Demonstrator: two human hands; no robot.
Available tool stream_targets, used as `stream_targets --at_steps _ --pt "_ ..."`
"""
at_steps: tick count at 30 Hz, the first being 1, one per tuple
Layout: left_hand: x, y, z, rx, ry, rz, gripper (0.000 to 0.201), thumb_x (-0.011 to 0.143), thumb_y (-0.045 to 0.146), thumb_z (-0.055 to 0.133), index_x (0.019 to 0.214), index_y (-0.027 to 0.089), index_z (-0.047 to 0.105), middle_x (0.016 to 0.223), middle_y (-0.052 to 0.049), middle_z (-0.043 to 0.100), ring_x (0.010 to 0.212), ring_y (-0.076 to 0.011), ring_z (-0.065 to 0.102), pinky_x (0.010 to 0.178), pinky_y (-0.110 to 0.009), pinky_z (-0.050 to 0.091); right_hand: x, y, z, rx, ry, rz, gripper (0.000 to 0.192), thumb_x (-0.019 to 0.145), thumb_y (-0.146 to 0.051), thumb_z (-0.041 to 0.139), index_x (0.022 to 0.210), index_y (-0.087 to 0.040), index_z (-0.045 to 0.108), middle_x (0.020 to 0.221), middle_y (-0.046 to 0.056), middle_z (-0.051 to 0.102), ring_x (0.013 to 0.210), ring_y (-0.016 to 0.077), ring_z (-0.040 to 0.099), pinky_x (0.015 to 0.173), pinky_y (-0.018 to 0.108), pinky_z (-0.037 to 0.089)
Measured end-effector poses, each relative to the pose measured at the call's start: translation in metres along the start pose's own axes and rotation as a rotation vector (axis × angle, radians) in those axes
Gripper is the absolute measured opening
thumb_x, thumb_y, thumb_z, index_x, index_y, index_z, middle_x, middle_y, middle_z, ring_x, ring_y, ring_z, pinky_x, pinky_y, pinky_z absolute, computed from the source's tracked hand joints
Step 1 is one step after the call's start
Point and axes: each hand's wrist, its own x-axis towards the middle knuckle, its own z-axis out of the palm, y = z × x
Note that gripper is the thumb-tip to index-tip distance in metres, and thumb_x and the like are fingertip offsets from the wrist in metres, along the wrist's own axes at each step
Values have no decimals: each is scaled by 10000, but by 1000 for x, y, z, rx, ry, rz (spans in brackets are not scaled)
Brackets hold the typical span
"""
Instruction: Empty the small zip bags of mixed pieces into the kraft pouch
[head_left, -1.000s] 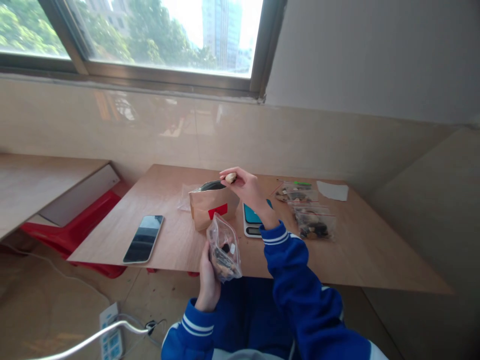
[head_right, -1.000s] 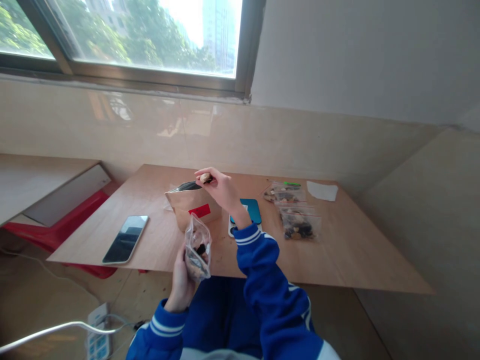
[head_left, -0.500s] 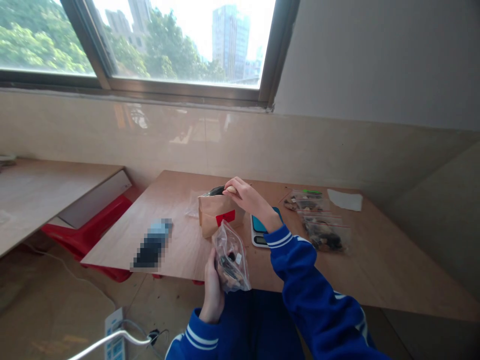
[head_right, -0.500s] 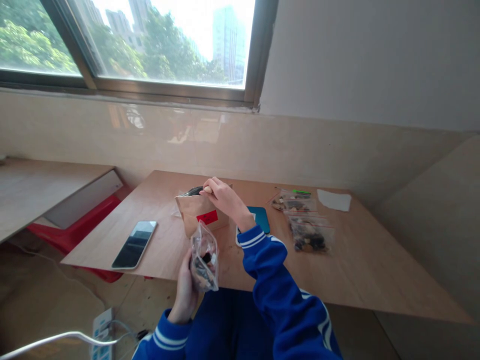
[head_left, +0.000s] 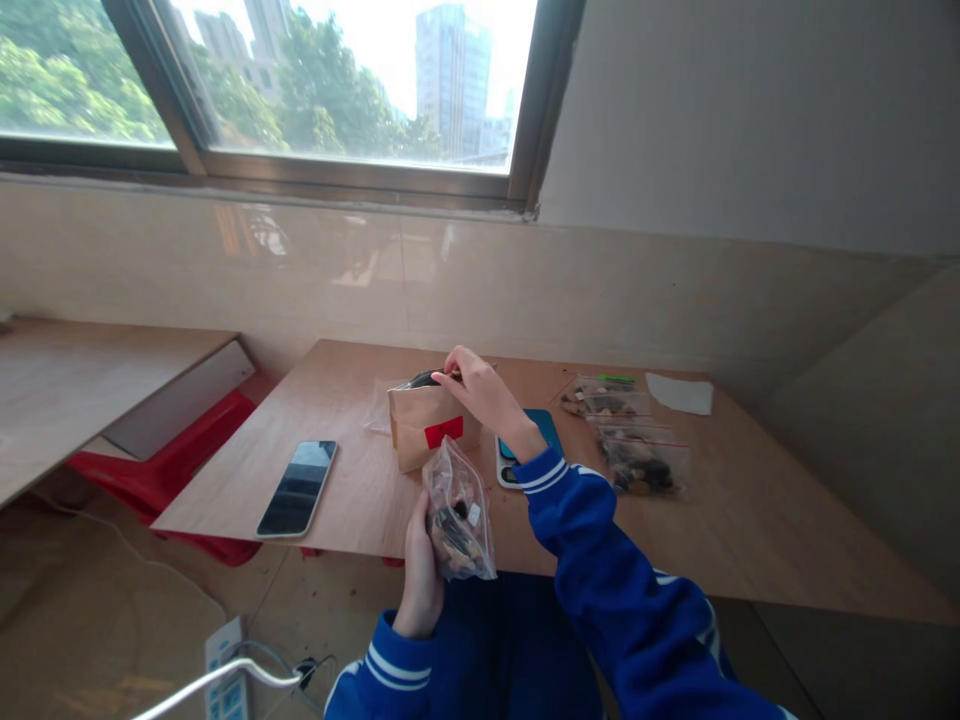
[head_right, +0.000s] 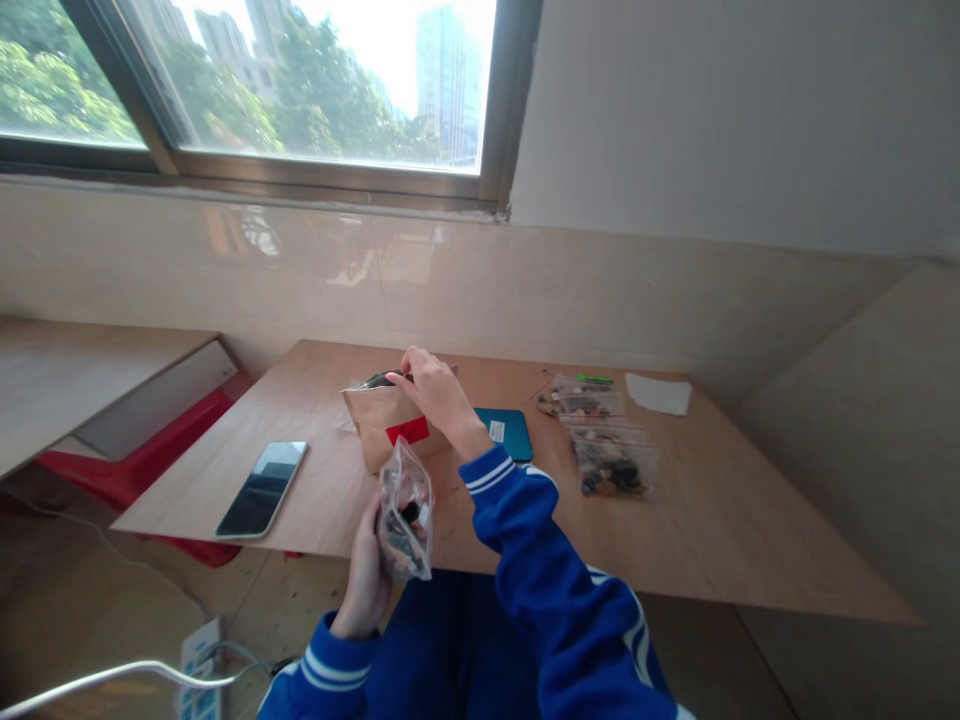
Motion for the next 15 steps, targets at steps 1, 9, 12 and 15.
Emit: stream_targets --at_steps 1,9,12,15 --pt "-2 1 2 4 19 -7 419 865 408 521 1110 104 675 754 -97 740 568 -189 675 584 -307 556 -1 -2 0 -48 -18 -14 256 980 -389 442 895 -178 560 875 60 584 814 184 558 791 324 451" --pt "-5 6 1 32 -17 57 543 902 499 400 998 70 720 778 -130 741 600 -205 682 610 -331 562 -36 -27 -21 129 89 -32 230 918 -123 443 1033 -197 627 1129 103 586 1081 231 546 966 411 424" --pt "1 5 -6 31 -62 177 538 870 541 452 1045 106 715 909 -125 752 765 -239 710 727 -363 567 -58 -34 -34 439 -192 11 276 849 -27 384 882 -195 601 891 31 639 837 155 624 762 289 504" --pt "5 5 -11 -14 -56 279 443 843 486 513 1072 162 709 1047 -92 740 1028 -264 671 883 -376 533 -78 -36 -35 517 -485 67 243 832 -29 409 872 -193 583 849 11 667 777 140 644 690 256 509"
